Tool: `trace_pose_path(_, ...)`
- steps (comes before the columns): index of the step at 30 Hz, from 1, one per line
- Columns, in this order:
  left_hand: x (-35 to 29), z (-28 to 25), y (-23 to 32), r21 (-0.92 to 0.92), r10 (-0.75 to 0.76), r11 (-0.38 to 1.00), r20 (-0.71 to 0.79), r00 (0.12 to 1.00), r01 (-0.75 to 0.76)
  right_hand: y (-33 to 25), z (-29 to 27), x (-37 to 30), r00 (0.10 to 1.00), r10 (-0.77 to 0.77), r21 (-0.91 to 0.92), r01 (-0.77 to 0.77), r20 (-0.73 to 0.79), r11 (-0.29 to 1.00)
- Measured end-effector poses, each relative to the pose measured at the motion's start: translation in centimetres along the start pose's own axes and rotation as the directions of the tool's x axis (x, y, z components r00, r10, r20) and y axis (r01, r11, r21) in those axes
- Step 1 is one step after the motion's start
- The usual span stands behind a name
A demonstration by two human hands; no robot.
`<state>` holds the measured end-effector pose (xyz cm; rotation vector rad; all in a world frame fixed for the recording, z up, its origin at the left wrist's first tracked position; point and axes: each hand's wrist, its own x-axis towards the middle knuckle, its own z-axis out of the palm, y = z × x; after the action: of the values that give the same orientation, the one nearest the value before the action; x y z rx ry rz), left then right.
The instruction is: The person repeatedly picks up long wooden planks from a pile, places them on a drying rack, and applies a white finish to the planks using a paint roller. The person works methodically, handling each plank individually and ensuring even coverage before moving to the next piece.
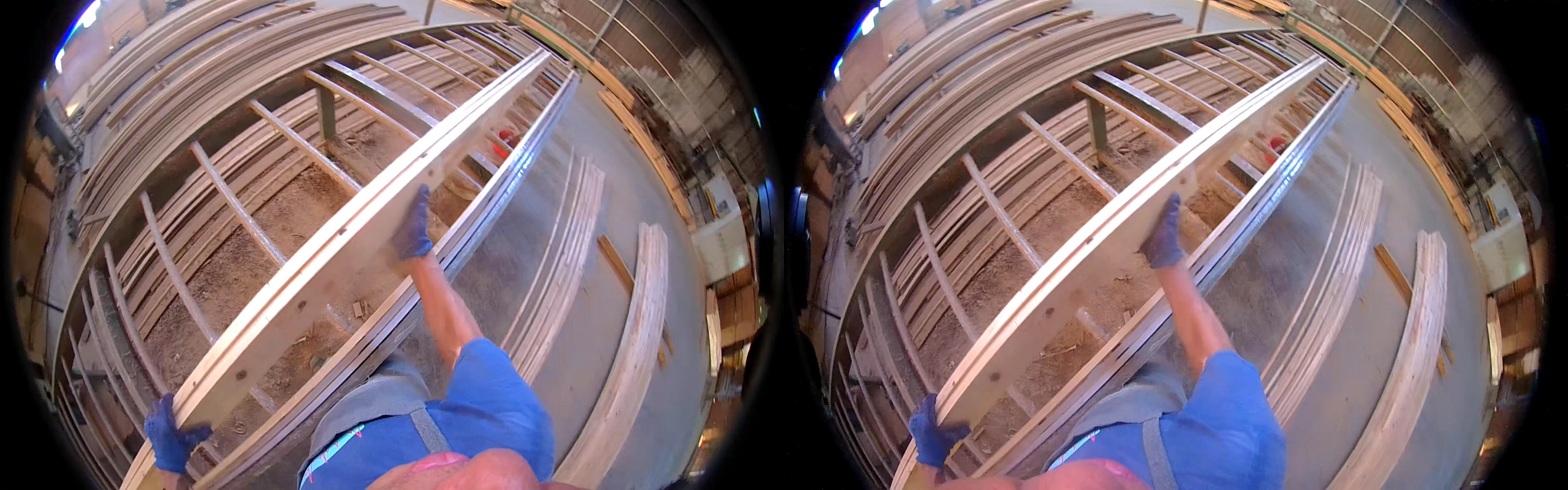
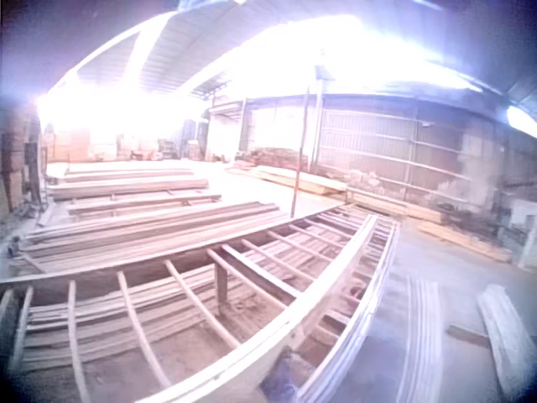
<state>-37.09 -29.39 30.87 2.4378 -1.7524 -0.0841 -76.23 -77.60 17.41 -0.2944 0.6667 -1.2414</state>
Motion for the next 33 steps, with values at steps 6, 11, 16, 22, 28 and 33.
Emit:
trace_pose_path(6,4.5,19.1,-8.4,0.173,-0.049,0.982,-0.145,0.988,0.074,4.0,0.3,-4.9,0.923,0.378,-0.927,-0.085,0.064,0.365)
trace_pose_path(11,5.9,19.3,-8.0,0.055,0.033,0.998,-0.184,0.982,-0.023,8.6,6.7,-9.3,0.807,0.240,-0.751,0.590,0.540,-0.295)
trace_pose_path(16,6.3,18.6,-8.2,0.001,-0.019,1.000,-0.097,0.995,0.020,13.6,11.1,-6.7,0.437,0.486,-0.189,0.859,0.757,-0.476)
trace_pose_path(22,7.5,16.1,-7.7,-0.059,-0.017,0.998,-0.020,1.000,0.016,16.1,13.8,-2.0,0.458,0.826,-0.260,0.885,0.330,-0.386)
trace_pose_path(28,7.2,17.4,-5.6,0.015,-0.113,0.994,0.023,0.993,0.112,14.8,11.6,-2.1,0.518,0.793,-0.222,0.855,0.321,-0.469)
trace_pose_path(33,5.8,17.4,-1.6,0.159,0.036,0.987,-0.294,0.955,0.012,13.3,7.9,-4.1,0.449,0.640,-0.158,0.874,0.623,-0.460)
